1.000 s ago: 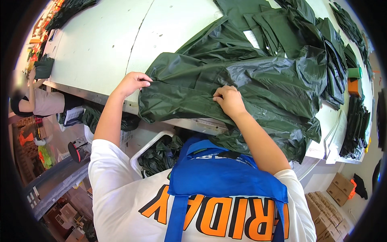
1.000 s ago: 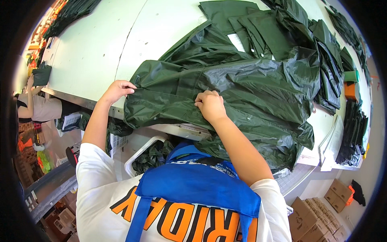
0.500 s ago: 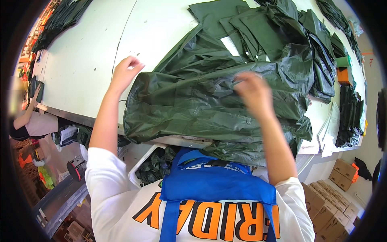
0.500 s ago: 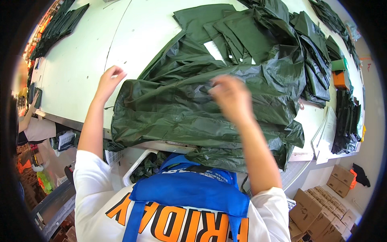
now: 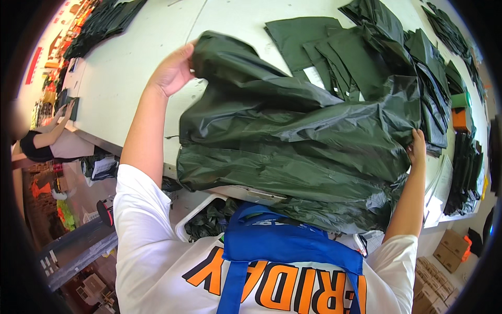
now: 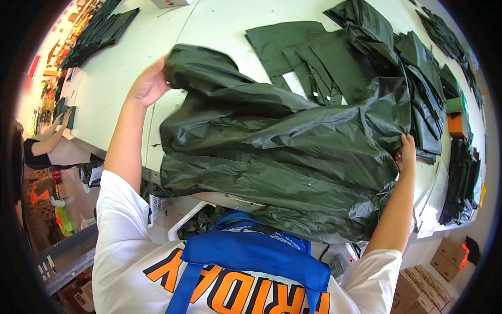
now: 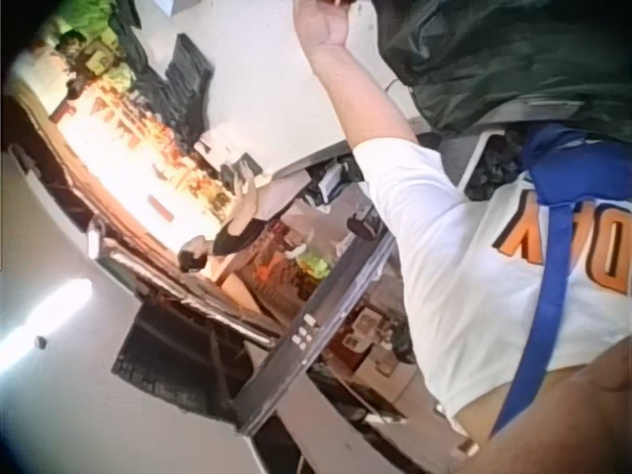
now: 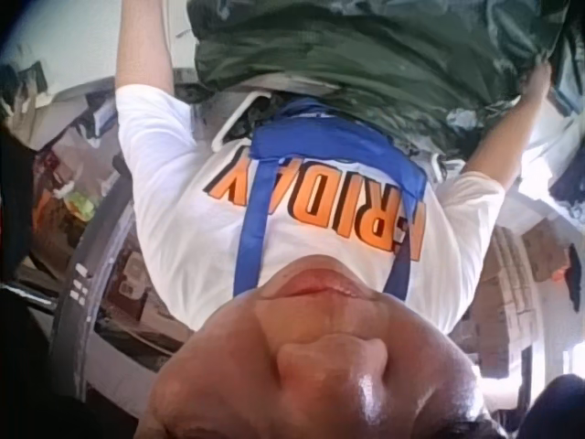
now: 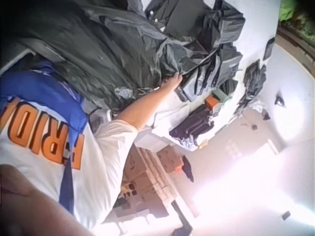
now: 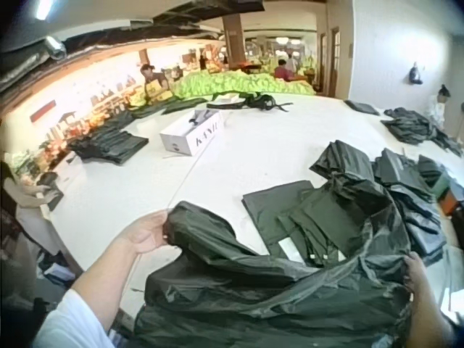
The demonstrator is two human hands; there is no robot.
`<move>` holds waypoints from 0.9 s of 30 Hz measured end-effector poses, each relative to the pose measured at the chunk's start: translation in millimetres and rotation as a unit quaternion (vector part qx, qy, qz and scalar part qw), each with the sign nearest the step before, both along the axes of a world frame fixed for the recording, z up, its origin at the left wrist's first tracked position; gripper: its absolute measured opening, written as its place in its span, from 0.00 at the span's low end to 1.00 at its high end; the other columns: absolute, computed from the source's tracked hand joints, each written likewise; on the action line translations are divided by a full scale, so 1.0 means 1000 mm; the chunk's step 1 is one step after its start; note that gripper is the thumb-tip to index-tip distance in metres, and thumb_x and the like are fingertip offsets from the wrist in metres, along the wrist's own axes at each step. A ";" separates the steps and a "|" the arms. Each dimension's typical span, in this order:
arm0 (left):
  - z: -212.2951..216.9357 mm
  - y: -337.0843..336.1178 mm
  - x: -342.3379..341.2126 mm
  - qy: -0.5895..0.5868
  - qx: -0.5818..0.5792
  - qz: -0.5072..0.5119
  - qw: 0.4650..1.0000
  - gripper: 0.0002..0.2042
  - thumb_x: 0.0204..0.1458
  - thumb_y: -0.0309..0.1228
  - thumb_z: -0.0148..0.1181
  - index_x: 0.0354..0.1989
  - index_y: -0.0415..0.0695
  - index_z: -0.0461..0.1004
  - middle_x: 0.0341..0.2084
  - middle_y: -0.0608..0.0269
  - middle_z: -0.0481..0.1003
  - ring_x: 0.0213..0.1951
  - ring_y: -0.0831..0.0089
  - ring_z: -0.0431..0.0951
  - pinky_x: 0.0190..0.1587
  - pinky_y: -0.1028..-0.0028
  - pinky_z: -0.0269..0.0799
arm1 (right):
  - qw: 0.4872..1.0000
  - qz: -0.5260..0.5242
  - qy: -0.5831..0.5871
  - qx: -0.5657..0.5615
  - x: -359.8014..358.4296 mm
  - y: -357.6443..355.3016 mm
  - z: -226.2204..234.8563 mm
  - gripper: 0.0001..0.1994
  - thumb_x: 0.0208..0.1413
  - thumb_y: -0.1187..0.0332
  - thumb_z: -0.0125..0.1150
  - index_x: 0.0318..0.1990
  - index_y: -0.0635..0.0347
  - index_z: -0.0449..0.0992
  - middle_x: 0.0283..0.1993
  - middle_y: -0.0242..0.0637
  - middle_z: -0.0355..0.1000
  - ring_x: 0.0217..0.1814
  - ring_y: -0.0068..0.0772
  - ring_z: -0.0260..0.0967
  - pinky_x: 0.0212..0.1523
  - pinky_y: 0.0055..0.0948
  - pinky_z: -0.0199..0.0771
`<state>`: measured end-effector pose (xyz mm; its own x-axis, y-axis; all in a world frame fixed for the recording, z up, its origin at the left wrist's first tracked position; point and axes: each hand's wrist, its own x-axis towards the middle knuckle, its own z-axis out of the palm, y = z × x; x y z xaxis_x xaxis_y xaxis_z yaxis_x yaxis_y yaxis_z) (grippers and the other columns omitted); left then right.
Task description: The person folds a dark green jacket on a white table, aligns edges, and places it on a stack. They then unfold another jacket, cut off a tag with scissors, and fold it neatly before stacking it with others.
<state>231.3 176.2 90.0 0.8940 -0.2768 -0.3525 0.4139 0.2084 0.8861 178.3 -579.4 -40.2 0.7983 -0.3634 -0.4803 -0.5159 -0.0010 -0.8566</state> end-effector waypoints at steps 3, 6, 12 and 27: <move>-0.019 0.003 -0.019 0.065 0.378 -0.168 0.908 0.16 0.52 0.39 0.62 0.47 0.47 0.74 0.39 0.68 0.76 0.43 0.76 0.74 0.47 0.69 0.68 | 0.995 -0.047 -0.088 0.011 -0.009 0.028 0.033 0.15 0.62 0.60 0.52 0.53 0.51 0.68 0.49 0.27 0.67 0.48 0.24 0.65 0.49 0.32 0.64; -0.016 0.006 -0.016 0.078 0.323 -0.127 0.934 0.08 0.56 0.34 0.57 0.42 0.48 0.75 0.33 0.71 0.77 0.33 0.78 0.76 0.40 0.75 0.72 | 0.996 -0.003 -0.090 0.012 -0.017 0.013 0.059 0.11 0.63 0.61 0.52 0.49 0.53 0.70 0.46 0.27 0.70 0.48 0.24 0.65 0.51 0.28 0.62; 0.034 0.002 -0.041 -0.064 0.189 -0.036 0.979 0.19 0.52 0.33 0.62 0.51 0.41 0.73 0.41 0.60 0.78 0.48 0.71 0.73 0.58 0.69 0.60 | 0.966 -0.025 -0.205 0.157 -0.040 0.027 0.140 0.13 0.64 0.64 0.51 0.51 0.59 0.71 0.49 0.31 0.72 0.53 0.27 0.67 0.59 0.28 0.62; 0.170 0.056 -0.133 -0.222 0.169 -0.074 0.958 0.42 0.42 0.34 0.71 0.65 0.39 0.54 0.54 0.60 0.69 0.55 0.72 0.69 0.59 0.73 0.62 | 0.985 -0.086 -0.067 0.134 -0.222 0.048 0.243 0.18 0.61 0.60 0.53 0.52 0.63 0.73 0.50 0.35 0.73 0.50 0.30 0.71 0.54 0.31 0.70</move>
